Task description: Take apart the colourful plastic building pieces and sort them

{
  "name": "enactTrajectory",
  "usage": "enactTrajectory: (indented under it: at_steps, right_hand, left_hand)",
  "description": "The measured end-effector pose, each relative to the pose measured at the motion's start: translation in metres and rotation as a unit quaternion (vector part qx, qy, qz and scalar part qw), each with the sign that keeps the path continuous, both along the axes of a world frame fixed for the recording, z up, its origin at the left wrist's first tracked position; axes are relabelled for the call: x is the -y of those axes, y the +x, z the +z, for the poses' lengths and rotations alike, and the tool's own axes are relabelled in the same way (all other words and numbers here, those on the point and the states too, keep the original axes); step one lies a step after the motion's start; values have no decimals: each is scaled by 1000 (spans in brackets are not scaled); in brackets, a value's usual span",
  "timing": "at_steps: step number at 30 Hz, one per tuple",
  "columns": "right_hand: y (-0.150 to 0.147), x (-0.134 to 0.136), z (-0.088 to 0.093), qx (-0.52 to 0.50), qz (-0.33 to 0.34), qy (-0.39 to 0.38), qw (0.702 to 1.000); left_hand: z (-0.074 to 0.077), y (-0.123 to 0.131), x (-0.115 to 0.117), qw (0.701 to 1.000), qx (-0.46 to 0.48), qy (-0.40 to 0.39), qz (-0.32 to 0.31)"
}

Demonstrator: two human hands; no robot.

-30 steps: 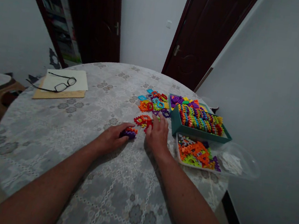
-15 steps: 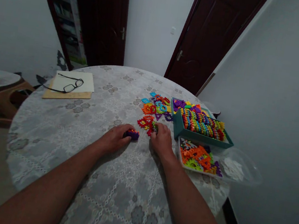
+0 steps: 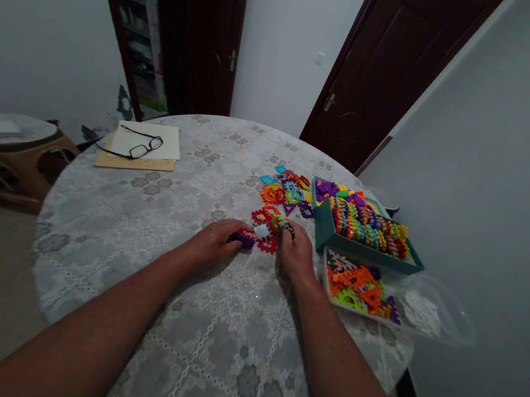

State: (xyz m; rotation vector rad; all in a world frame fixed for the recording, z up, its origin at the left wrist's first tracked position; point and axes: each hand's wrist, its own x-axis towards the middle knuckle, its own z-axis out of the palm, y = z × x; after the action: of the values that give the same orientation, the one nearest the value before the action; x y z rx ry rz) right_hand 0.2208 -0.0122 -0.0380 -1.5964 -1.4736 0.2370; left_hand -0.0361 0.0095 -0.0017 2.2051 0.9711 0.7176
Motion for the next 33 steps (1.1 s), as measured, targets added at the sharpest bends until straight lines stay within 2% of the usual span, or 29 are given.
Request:
enactTrajectory:
  at_steps: [5, 8, 11, 13, 16, 20, 29, 33]
  right_hand:
    - [1, 2, -2, 71, -27, 17, 997]
    - [2, 6, 4, 75, -54, 35, 995]
    - [-1, 9, 14, 66, -53, 46, 995]
    - [-6, 13, 20, 58, -32, 56, 996]
    - [-18, 19, 26, 41, 40, 73, 996]
    - [-33, 26, 24, 36, 123, 63, 990]
    - [-42, 26, 14, 84, 205, 52, 974]
    - [-42, 25, 14, 81, 208, 52, 973]
  left_hand:
    - [-4, -1, -2, 1000, 9, 1, 8]
    - [-7, -1, -2, 1000, 12, -5, 21]
    - [-8, -2, -2, 999, 4, -15, 28]
    - [-7, -2, -1, 999, -3, -16, 33]
    - [-6, -2, -1, 999, -2, -12, 46]
    - [-7, -2, -2, 999, 11, -18, 38]
    - [-13, -4, -5, 999, 15, -8, 46]
    - [-12, -5, -5, 999, 18, -5, 33]
